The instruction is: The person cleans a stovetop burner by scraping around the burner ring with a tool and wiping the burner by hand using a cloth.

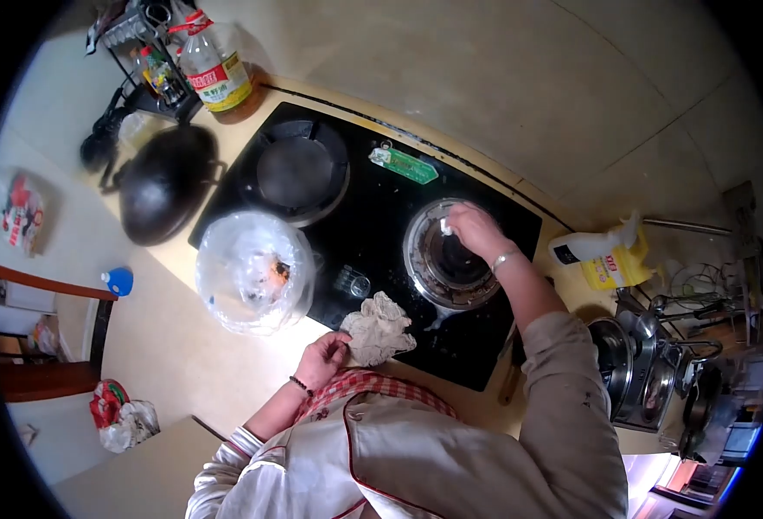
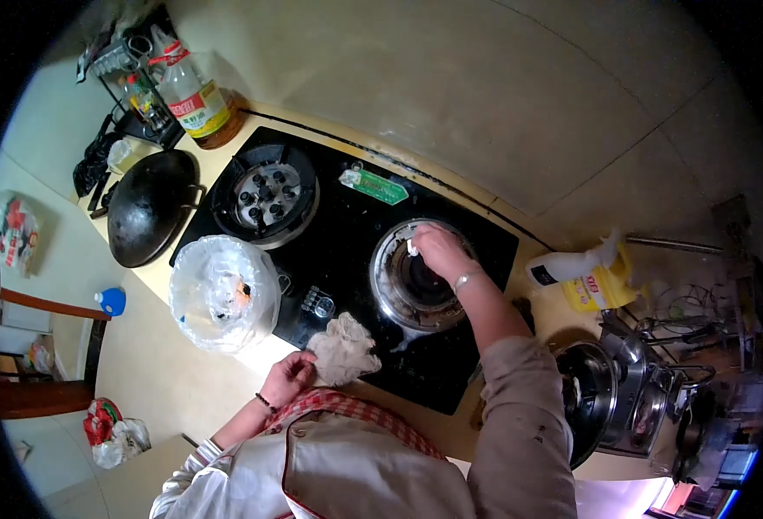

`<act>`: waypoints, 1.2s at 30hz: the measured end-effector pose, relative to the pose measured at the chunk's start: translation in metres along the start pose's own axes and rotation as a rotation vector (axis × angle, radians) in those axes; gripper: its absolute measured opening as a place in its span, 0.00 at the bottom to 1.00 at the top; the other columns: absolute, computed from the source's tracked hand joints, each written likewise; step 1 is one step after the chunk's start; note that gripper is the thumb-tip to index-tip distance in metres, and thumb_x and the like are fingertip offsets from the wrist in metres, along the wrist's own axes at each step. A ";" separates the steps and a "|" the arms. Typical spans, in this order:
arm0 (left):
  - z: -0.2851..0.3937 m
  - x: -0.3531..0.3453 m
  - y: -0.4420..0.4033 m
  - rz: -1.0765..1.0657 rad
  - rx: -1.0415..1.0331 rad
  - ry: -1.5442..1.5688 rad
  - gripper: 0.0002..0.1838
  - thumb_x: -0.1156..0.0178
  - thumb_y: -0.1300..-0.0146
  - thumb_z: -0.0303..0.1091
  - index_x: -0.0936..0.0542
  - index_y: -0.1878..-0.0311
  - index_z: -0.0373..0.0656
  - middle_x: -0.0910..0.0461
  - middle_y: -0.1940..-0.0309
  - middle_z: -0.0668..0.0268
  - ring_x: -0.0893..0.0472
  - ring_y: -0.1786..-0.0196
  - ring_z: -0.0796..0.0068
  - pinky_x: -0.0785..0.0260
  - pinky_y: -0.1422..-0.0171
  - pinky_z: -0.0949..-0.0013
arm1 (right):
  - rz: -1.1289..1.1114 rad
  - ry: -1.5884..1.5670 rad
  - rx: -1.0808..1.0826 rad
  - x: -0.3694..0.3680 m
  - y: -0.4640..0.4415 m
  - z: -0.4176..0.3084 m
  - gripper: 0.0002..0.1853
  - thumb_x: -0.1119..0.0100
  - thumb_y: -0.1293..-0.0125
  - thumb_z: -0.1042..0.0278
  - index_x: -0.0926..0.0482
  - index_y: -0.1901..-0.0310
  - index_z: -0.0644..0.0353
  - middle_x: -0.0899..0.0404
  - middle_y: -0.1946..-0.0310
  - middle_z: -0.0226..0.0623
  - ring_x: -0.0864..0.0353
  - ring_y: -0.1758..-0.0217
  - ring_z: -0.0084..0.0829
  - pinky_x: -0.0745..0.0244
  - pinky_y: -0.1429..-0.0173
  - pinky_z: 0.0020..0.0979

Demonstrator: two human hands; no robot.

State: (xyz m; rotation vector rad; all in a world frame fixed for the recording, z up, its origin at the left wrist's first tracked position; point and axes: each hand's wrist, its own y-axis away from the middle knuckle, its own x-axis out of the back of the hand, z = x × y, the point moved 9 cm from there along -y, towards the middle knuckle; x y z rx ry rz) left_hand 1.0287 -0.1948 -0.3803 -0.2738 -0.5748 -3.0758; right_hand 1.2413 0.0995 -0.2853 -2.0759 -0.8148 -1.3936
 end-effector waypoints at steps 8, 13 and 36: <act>0.002 -0.001 0.001 -0.008 0.011 0.042 0.10 0.47 0.34 0.22 0.25 0.51 0.41 0.24 0.70 0.72 0.26 0.66 0.83 0.32 0.57 0.78 | -0.008 0.032 0.060 -0.001 0.018 0.023 0.04 0.42 0.44 0.75 0.20 0.67 0.60 0.23 0.64 0.42 0.24 0.55 0.45 0.27 0.49 0.38; 0.004 -0.001 0.000 -0.017 0.021 0.013 0.10 0.48 0.34 0.21 0.25 0.51 0.41 0.24 0.70 0.72 0.26 0.65 0.83 0.31 0.56 0.78 | -0.018 -0.035 -0.369 0.006 0.053 0.058 0.05 0.42 0.42 0.74 0.18 0.66 0.61 0.22 0.63 0.46 0.22 0.57 0.47 0.26 0.51 0.41; -0.008 0.001 -0.001 -0.025 0.033 -0.008 0.08 0.48 0.35 0.22 0.25 0.54 0.40 0.23 0.69 0.71 0.24 0.64 0.83 0.29 0.55 0.77 | -0.187 0.658 -0.107 -0.034 0.053 0.010 0.14 0.50 0.40 0.69 0.21 0.53 0.59 0.25 0.59 0.35 0.29 0.50 0.34 0.35 0.46 0.36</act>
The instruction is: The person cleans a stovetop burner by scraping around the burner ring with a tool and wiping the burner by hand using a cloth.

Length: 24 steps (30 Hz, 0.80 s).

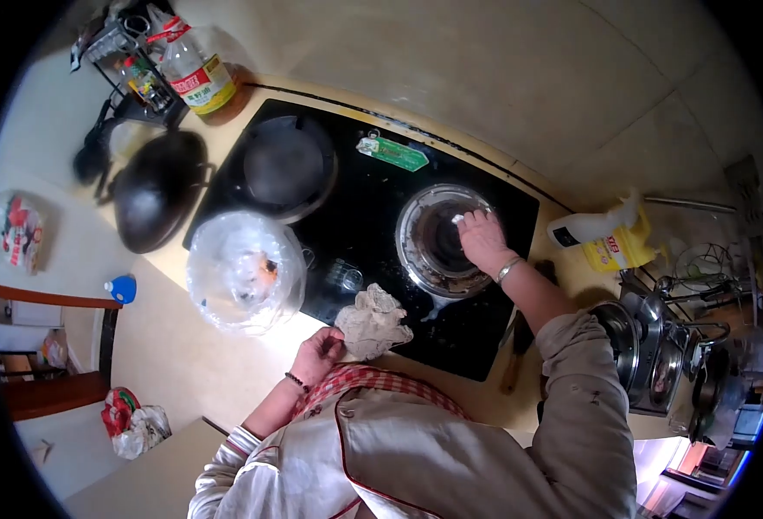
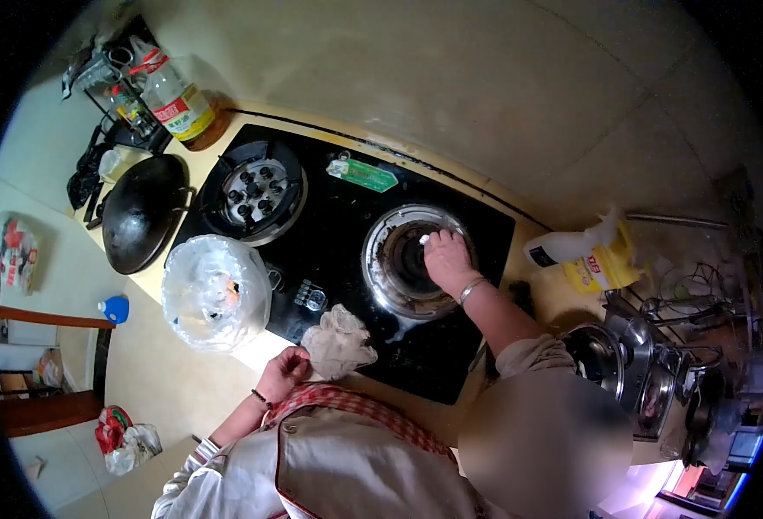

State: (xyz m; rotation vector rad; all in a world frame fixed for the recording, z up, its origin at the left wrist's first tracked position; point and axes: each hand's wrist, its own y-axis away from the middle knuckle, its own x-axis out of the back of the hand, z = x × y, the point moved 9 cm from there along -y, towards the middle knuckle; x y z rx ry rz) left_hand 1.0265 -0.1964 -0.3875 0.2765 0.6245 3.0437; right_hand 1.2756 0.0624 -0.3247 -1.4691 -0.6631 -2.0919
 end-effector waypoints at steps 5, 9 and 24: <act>-0.003 0.001 0.005 0.030 -0.009 -0.019 0.08 0.46 0.35 0.22 0.24 0.54 0.39 0.22 0.68 0.69 0.23 0.63 0.81 0.29 0.54 0.76 | -0.137 0.005 -0.054 -0.005 -0.001 0.003 0.12 0.47 0.39 0.67 0.18 0.58 0.59 0.22 0.57 0.38 0.25 0.49 0.38 0.30 0.47 0.36; 0.000 0.002 0.005 0.039 -0.005 -0.040 0.08 0.45 0.36 0.23 0.23 0.54 0.40 0.21 0.68 0.68 0.22 0.63 0.80 0.29 0.53 0.75 | -0.368 -0.190 -0.164 0.007 -0.003 0.013 0.11 0.47 0.38 0.67 0.16 0.60 0.58 0.18 0.56 0.42 0.19 0.50 0.41 0.24 0.49 0.37; -0.014 -0.002 0.001 0.018 0.023 0.025 0.08 0.45 0.38 0.24 0.23 0.56 0.41 0.22 0.69 0.66 0.23 0.64 0.78 0.29 0.54 0.73 | -0.064 -0.230 -0.086 0.016 0.011 0.027 0.12 0.50 0.35 0.68 0.18 0.61 0.63 0.21 0.61 0.42 0.23 0.51 0.42 0.27 0.48 0.40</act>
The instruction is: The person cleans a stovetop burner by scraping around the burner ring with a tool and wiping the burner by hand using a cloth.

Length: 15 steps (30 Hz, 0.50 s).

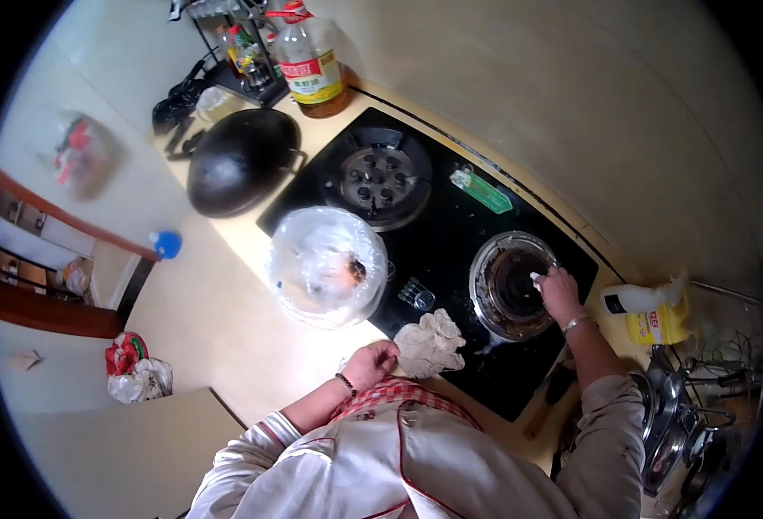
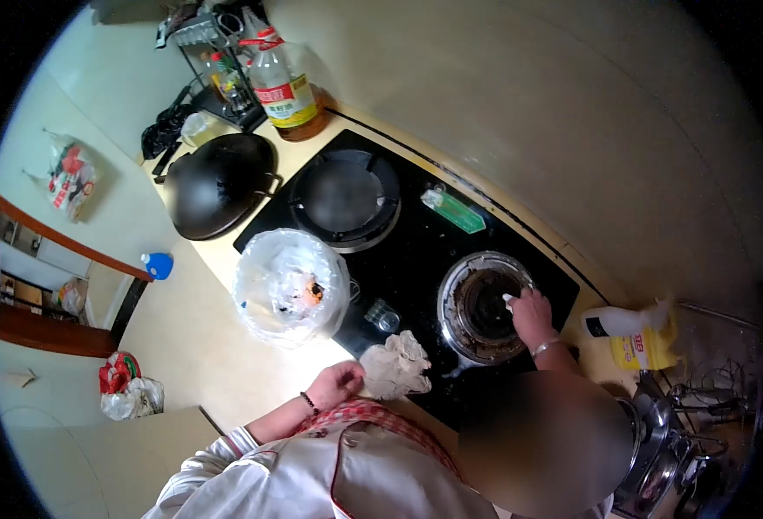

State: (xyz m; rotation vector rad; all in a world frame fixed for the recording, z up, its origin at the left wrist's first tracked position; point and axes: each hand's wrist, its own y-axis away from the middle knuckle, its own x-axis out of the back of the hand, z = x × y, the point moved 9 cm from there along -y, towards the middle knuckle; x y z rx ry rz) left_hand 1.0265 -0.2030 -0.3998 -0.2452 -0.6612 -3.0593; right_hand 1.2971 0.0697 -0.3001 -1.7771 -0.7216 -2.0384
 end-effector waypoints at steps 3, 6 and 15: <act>0.003 0.004 -0.004 0.016 -0.014 -0.126 0.07 0.44 0.38 0.27 0.23 0.57 0.43 0.21 0.69 0.66 0.22 0.65 0.75 0.29 0.54 0.72 | 0.026 -0.020 0.068 -0.017 -0.003 -0.001 0.11 0.50 0.35 0.69 0.19 0.62 0.65 0.22 0.61 0.42 0.24 0.53 0.41 0.27 0.49 0.39; 0.009 0.003 -0.006 -0.021 -0.007 -0.182 0.06 0.44 0.37 0.22 0.23 0.57 0.40 0.23 0.68 0.71 0.25 0.63 0.83 0.29 0.54 0.76 | 0.059 0.079 0.201 -0.016 -0.003 -0.008 0.10 0.50 0.36 0.70 0.20 0.63 0.64 0.23 0.63 0.42 0.24 0.55 0.41 0.27 0.50 0.38; 0.012 0.004 -0.006 -0.005 -0.003 -0.232 0.05 0.43 0.38 0.23 0.23 0.59 0.40 0.22 0.69 0.70 0.24 0.65 0.82 0.29 0.56 0.76 | 0.126 0.194 0.376 -0.009 -0.004 -0.022 0.08 0.49 0.40 0.71 0.20 0.65 0.61 0.24 0.66 0.39 0.26 0.57 0.38 0.29 0.50 0.37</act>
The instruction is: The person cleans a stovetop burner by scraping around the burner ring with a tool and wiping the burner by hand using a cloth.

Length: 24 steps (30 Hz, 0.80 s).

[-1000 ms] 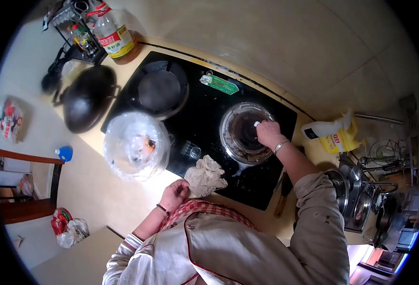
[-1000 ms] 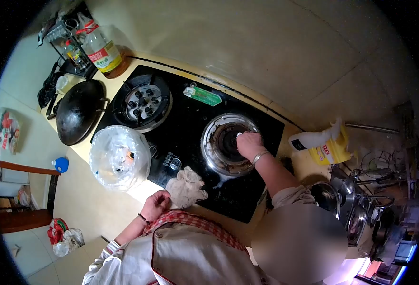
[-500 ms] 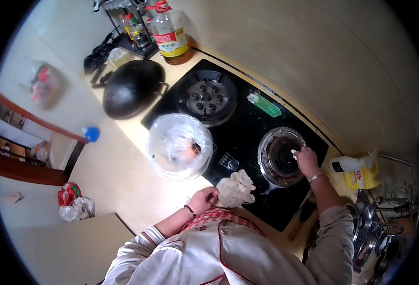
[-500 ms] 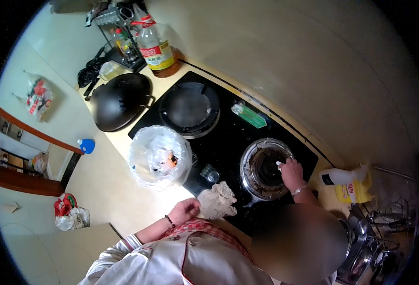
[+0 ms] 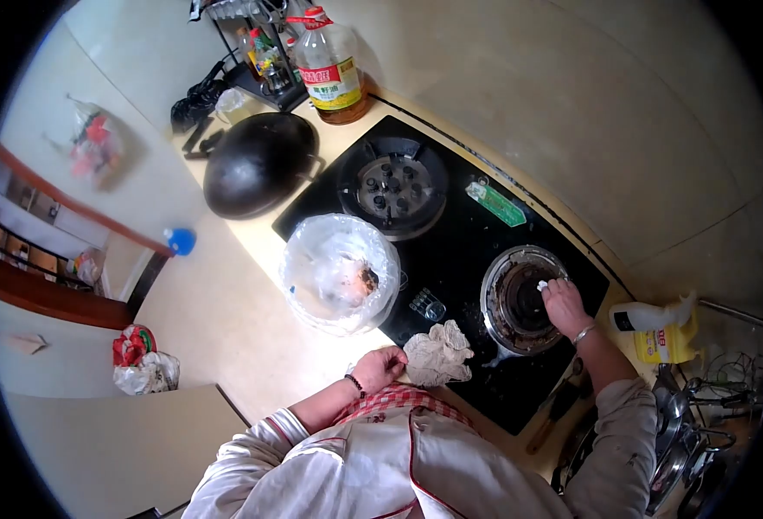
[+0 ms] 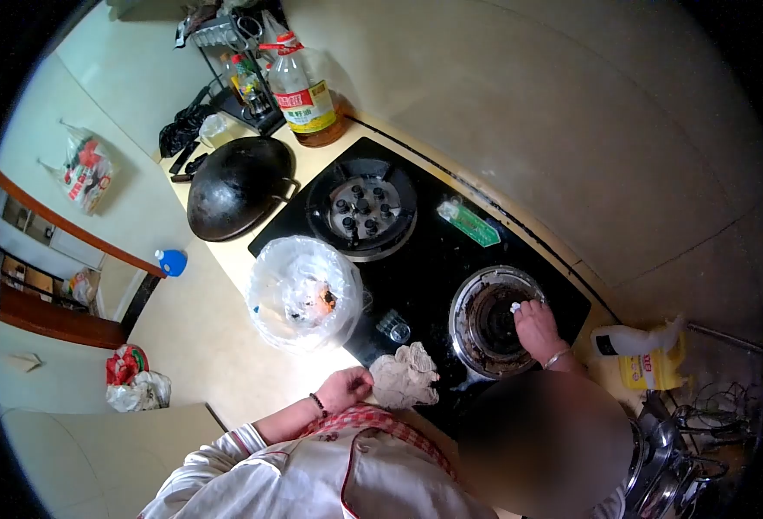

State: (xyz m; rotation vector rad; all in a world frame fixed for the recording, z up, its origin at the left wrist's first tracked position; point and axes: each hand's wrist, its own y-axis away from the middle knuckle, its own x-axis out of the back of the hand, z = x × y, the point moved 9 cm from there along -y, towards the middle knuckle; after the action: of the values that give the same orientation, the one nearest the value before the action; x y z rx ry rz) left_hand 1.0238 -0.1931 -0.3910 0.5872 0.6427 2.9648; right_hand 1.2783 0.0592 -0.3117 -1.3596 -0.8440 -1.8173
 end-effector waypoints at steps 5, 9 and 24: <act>-0.006 -0.002 0.000 -0.012 0.006 0.036 0.06 0.43 0.40 0.28 0.23 0.59 0.44 0.21 0.68 0.65 0.21 0.63 0.73 0.28 0.53 0.70 | -0.031 0.024 0.010 -0.006 -0.002 -0.003 0.10 0.49 0.42 0.72 0.18 0.65 0.62 0.24 0.65 0.39 0.26 0.56 0.38 0.29 0.50 0.37; -0.005 -0.001 0.001 0.017 -0.031 0.079 0.06 0.43 0.39 0.22 0.23 0.59 0.40 0.23 0.70 0.70 0.25 0.65 0.83 0.29 0.57 0.76 | -0.170 0.088 -0.058 -0.024 -0.005 -0.001 0.10 0.47 0.44 0.71 0.17 0.66 0.63 0.23 0.64 0.40 0.25 0.55 0.38 0.28 0.50 0.36; -0.009 -0.002 0.002 0.005 -0.024 0.102 0.07 0.42 0.40 0.27 0.22 0.58 0.44 0.21 0.67 0.66 0.22 0.63 0.74 0.29 0.53 0.71 | -0.212 -0.004 -0.006 -0.009 -0.001 -0.003 0.07 0.45 0.47 0.74 0.17 0.70 0.63 0.21 0.65 0.44 0.21 0.58 0.41 0.25 0.54 0.38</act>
State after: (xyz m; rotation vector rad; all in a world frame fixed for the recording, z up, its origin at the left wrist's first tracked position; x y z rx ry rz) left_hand 1.0223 -0.1982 -0.3986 0.4390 0.6137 3.0192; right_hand 1.2772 0.0585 -0.3213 -1.3191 -1.0184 -1.9787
